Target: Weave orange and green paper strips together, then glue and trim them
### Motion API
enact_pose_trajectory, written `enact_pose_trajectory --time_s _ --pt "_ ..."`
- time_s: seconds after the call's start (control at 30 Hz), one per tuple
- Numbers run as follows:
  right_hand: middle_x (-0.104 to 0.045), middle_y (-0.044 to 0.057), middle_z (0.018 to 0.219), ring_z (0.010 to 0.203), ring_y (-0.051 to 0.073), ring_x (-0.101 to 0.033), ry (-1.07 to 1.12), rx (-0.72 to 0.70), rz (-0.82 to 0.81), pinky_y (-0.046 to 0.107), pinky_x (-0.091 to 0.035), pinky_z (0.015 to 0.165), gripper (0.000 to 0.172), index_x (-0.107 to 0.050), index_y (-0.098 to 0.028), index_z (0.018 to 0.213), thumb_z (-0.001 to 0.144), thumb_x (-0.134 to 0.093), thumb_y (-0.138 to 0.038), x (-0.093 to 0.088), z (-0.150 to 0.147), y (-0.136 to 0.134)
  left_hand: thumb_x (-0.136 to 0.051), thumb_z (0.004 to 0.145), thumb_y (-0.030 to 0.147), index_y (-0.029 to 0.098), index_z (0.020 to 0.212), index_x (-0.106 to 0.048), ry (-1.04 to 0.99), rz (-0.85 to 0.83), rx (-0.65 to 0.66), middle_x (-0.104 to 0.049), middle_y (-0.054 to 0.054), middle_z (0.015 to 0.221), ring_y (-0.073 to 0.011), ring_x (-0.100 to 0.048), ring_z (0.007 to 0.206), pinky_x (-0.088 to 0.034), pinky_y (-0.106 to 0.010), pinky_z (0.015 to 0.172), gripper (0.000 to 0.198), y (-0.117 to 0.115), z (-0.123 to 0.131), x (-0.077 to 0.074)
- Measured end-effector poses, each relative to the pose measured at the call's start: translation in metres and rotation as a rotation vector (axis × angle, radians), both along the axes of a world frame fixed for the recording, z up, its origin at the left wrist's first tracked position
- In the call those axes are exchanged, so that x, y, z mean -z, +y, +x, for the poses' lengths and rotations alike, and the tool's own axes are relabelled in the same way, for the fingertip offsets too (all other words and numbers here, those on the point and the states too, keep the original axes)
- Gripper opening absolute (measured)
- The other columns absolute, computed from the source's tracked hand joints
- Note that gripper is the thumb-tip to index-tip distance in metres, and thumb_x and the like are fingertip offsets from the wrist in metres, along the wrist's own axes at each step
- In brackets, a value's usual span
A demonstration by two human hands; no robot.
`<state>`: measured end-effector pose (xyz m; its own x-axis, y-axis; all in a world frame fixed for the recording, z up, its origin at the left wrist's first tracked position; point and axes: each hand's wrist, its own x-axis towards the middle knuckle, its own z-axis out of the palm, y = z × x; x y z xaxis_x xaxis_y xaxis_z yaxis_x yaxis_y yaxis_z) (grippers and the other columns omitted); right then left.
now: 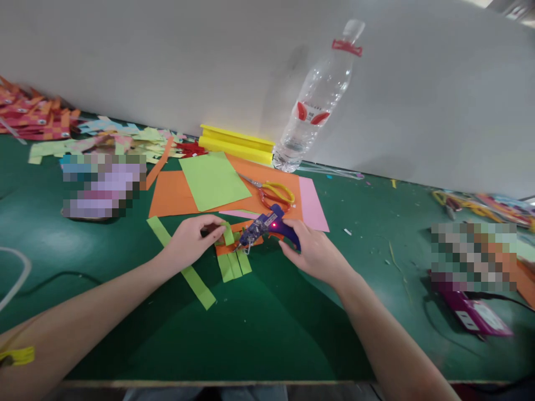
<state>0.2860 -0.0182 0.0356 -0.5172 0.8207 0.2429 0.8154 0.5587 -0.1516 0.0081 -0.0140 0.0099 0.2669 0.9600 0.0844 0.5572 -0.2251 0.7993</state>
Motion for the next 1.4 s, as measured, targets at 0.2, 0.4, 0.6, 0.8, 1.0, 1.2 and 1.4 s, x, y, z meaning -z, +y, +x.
enact_pose_trajectory --time_s 0.2,0.4,0.6,0.8,1.0,1.2,1.4 --pt "-0.066 0.011 0.094 0.070 0.021 -0.065 0.027 -0.006 -0.007 0.034 -0.050 0.061 0.038 -0.048 -0.014 0.118 0.084 -0.047 -0.031 0.0009 -0.0010 0.0002 -0.050 0.087 0.037 0.020 0.091 -0.062 -0.007 0.000 0.006 -0.070 -0.002 0.080 -0.0173 -0.066 0.069 -0.050 -0.029 0.065 0.021 0.0005 -0.0003 0.0009" --pt "-0.066 0.009 0.090 0.068 0.019 -0.065 0.036 -0.005 -0.030 0.032 -0.050 0.059 0.039 -0.048 -0.015 0.118 0.083 -0.049 -0.033 0.0008 -0.0001 -0.0002 -0.050 0.087 0.037 0.020 0.090 -0.062 -0.013 -0.008 0.002 -0.070 -0.001 0.078 -0.0173 -0.066 0.068 -0.050 -0.029 0.065 0.021 0.0011 0.0000 0.0015" --pt "-0.067 0.009 0.095 0.070 0.019 -0.065 0.035 0.009 -0.032 0.031 -0.050 0.060 0.043 -0.049 -0.015 0.117 0.080 -0.055 -0.035 0.0003 0.0015 0.0001 -0.051 0.087 0.037 0.020 0.090 -0.062 -0.026 -0.014 -0.002 -0.070 -0.001 0.076 -0.0169 -0.066 0.067 -0.050 -0.029 0.064 0.020 0.0004 0.0006 0.0013" --pt "-0.067 0.009 0.102 0.079 0.021 -0.067 0.077 0.003 -0.016 0.034 -0.053 0.067 0.045 -0.052 -0.018 0.116 0.077 -0.059 -0.040 -0.0041 0.0013 0.0005 -0.051 0.087 0.036 0.020 0.089 -0.062 -0.038 -0.003 0.001 -0.070 0.000 0.074 -0.0169 -0.066 0.066 -0.050 -0.028 0.063 0.020 0.0008 0.0006 0.0018" --pt "-0.067 0.009 0.103 0.080 0.022 -0.067 0.068 -0.011 -0.001 0.035 -0.054 0.067 0.047 -0.052 -0.018 0.116 0.078 -0.060 -0.044 -0.0032 0.0011 -0.0011 -0.051 0.086 0.037 0.022 0.089 -0.062 -0.034 -0.003 -0.005 -0.070 0.000 0.075 -0.0168 -0.066 0.066 -0.051 -0.028 0.063 0.019 0.0007 0.0002 0.0025" --pt "-0.068 0.009 0.100 0.078 0.021 -0.067 0.047 -0.025 0.012 0.034 -0.054 0.066 0.048 -0.053 -0.016 0.114 0.077 -0.062 -0.045 -0.0015 0.0033 -0.0016 -0.052 0.086 0.036 0.021 0.089 -0.063 -0.028 -0.008 -0.020 -0.070 0.000 0.075 -0.0163 -0.066 0.065 -0.051 -0.027 0.064 0.019 0.0005 -0.0006 0.0025" --pt "-0.069 0.009 0.099 0.079 0.022 -0.068 0.040 -0.031 0.028 0.033 -0.053 0.067 0.047 -0.055 -0.016 0.112 0.076 -0.063 -0.044 -0.0039 0.0042 -0.0011 -0.052 0.086 0.036 0.021 0.089 -0.063 -0.023 -0.024 -0.019 -0.070 0.000 0.073 -0.0168 -0.066 0.066 -0.051 -0.028 0.065 0.019 0.0005 -0.0001 0.0017"
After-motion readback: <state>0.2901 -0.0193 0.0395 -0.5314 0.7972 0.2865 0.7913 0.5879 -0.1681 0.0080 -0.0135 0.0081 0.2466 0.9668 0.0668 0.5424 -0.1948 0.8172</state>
